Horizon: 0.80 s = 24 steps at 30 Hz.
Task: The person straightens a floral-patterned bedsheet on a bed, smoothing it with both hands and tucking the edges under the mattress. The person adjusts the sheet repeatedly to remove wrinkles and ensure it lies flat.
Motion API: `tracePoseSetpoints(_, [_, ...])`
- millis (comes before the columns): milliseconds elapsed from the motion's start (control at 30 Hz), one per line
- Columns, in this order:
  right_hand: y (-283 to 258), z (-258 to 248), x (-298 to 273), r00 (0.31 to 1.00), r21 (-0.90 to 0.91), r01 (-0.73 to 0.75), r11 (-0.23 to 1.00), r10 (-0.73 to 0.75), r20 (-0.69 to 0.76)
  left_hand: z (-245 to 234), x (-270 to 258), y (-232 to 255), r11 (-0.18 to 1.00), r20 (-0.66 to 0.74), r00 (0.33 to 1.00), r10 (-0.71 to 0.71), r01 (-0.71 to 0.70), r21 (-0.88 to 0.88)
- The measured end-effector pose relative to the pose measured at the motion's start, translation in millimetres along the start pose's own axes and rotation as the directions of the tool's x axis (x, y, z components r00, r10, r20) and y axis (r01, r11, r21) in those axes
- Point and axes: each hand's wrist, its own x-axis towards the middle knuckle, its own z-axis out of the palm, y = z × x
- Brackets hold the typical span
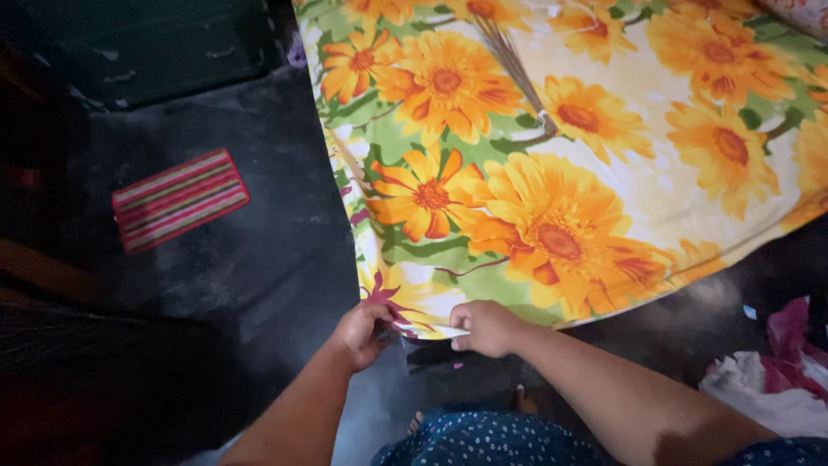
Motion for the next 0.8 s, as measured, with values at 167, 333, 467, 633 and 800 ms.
tracePoseSetpoints(167, [-12, -3, 4, 0.987, -0.110, 0.158, 0.981, -0.154, 0.048, 37, -39, 39, 0.976, 0.101, 0.994, 0.039, -0.017, -0.218])
tracePoseSetpoints(333, [-17, -12, 2, 0.982, -0.142, 0.178, 0.974, -0.167, 0.089, 51, -45, 45, 0.930, 0.065, 0.971, 0.231, -0.201, -0.307])
tracePoseSetpoints(467, [-14, -17, 2, 0.975, -0.257, 0.214, 0.943, -0.189, 0.117, 28, -27, 45, 0.855, -0.183, 0.909, 0.374, -0.415, -0.311])
tracePoseSetpoints(633, [-7, -15, -11, 0.972, -0.274, 0.235, 0.933, -0.223, 0.075, -16, -25, 37, 0.890, -0.619, 0.717, 0.320, -0.451, -0.062])
tracePoseSetpoints(800, [-13, -8, -26, 0.990, -0.307, 0.135, 0.942, -0.142, -0.001, -14, -52, 22, 0.943, -0.663, 0.671, 0.332, -0.252, 0.217])
